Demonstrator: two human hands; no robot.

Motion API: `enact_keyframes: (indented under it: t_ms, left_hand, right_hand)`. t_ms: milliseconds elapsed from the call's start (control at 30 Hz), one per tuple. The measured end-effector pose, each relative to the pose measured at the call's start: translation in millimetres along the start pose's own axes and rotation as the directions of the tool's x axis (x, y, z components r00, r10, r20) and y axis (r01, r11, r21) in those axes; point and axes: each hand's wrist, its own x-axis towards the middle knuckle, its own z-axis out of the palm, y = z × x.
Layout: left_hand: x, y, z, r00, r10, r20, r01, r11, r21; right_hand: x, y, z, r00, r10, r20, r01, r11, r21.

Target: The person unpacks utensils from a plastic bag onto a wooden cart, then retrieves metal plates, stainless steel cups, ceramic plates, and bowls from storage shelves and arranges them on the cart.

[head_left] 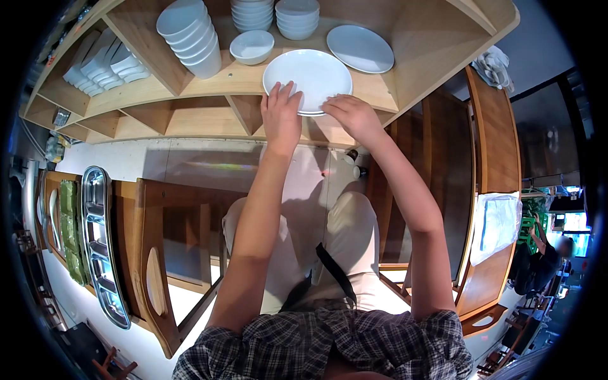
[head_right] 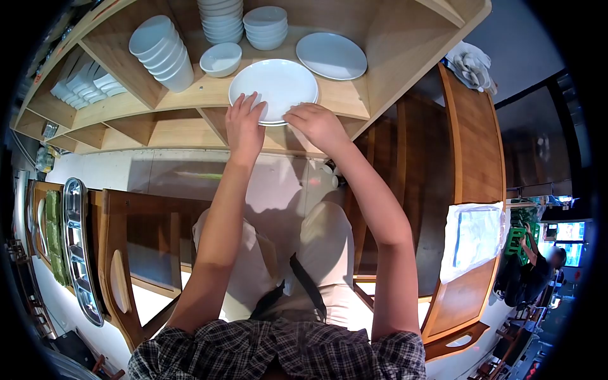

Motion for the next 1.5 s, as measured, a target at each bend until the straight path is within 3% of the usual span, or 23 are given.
enact_keyframes:
  t_ms: [100, 233, 300, 333, 400, 633, 700, 833, 900, 1033, 1133, 1200, 1333, 1400, 1433, 1500]
  left_hand:
    - [-0.2, -5.7, 3.5, 1.000, 0.015, 0.009, -0.015, 0.999, -0.036]
    - [1.1, -6.1, 5.1, 0.999, 0.036, -0.008, -0.036, 0.999, -0.029]
    - [2.0, -5.8, 5.4, 0.999, 0.043, -0.004, -0.043, 0.998, -0.054]
    - [2.0, -5.2, 5.1, 0.999, 0.043, -0.005, -0.043, 0.998, -0.052]
    - [-0.1, -3.1, 3.8, 0.999, 0.012, 0.036, -0.008, 0.995, -0.095]
    - [-5.0, 1.2, -8.0, 0.999, -0.022, 0.044, 0.025, 0.998, -0.063]
    - [-7.7, 1.0, -10.9, 0.993, -0.029, 0.111, 0.041, 0.993, -0.108]
    - [-13.2, 7.7, -18.2, 0.999, -0.044, 0.019, 0.045, 0.999, -0.029]
    - [-10.9, 7.6, -18.3, 0.995, -0.100, -0.012, 0.101, 0.993, 0.062]
    - [-15.7, -1.6, -8.2, 0.995, -0.098, -0.005, 0.098, 0.994, 0.046]
    - [-13.6, -7.5, 1.9, 0.991, -0.127, -0.047, 0.129, 0.991, 0.032]
    - [-11.6, -10.3, 5.6, 0.992, -0.104, -0.073, 0.110, 0.990, 0.084]
    - [-6.7, -10.1, 8.6, 0.995, -0.060, -0.078, 0.064, 0.997, 0.050]
    - [-3.6, -10.6, 9.1, 0.988, -0.068, -0.141, 0.060, 0.996, -0.059]
    - [-2.6, -11.4, 9.8, 0.988, -0.068, -0.140, 0.060, 0.996, -0.061]
    - [0.2, -11.0, 11.3, 0.980, -0.120, -0.160, 0.092, 0.981, -0.173]
  right_hand:
    - [-3.0, -4.5, 2.3, 0.988, 0.094, 0.123, -0.105, 0.990, 0.090]
    - [6.6, -13.4, 6.0, 0.991, 0.117, 0.071, -0.122, 0.990, 0.074]
    - [9.4, -14.4, 13.4, 0.974, 0.189, 0.127, -0.172, 0.976, -0.130]
    - [11.1, -13.2, 18.0, 0.974, 0.187, 0.126, -0.171, 0.977, -0.129]
    - [12.8, -10.5, 27.9, 0.980, 0.190, 0.065, -0.171, 0.960, -0.224]
    - [5.7, -15.8, 41.0, 0.982, 0.189, -0.008, -0.188, 0.972, -0.138]
    - [4.3, -18.0, 39.8, 0.984, 0.170, -0.042, -0.175, 0.971, -0.164]
    - [3.8, -21.5, 40.1, 0.985, 0.158, -0.074, -0.168, 0.974, -0.153]
    - [6.4, -21.0, 37.4, 0.974, 0.225, -0.033, -0.228, 0.968, -0.109]
    - [11.9, -15.8, 31.1, 0.974, 0.226, -0.008, -0.226, 0.972, -0.072]
    - [12.5, -8.0, 15.9, 0.977, 0.185, 0.111, -0.189, 0.982, 0.030]
    - [11.4, -4.0, 5.6, 0.933, 0.255, 0.256, -0.321, 0.910, 0.262]
    - [16.7, 8.5, -4.9, 0.908, 0.290, 0.301, -0.382, 0.868, 0.316]
    - [18.2, 13.1, -12.0, 0.893, 0.315, 0.320, -0.428, 0.812, 0.397]
    - [19.1, 14.3, -16.0, 0.892, 0.317, 0.322, -0.430, 0.812, 0.395]
    - [21.9, 16.0, -26.3, 0.958, 0.283, 0.049, -0.287, 0.934, 0.214]
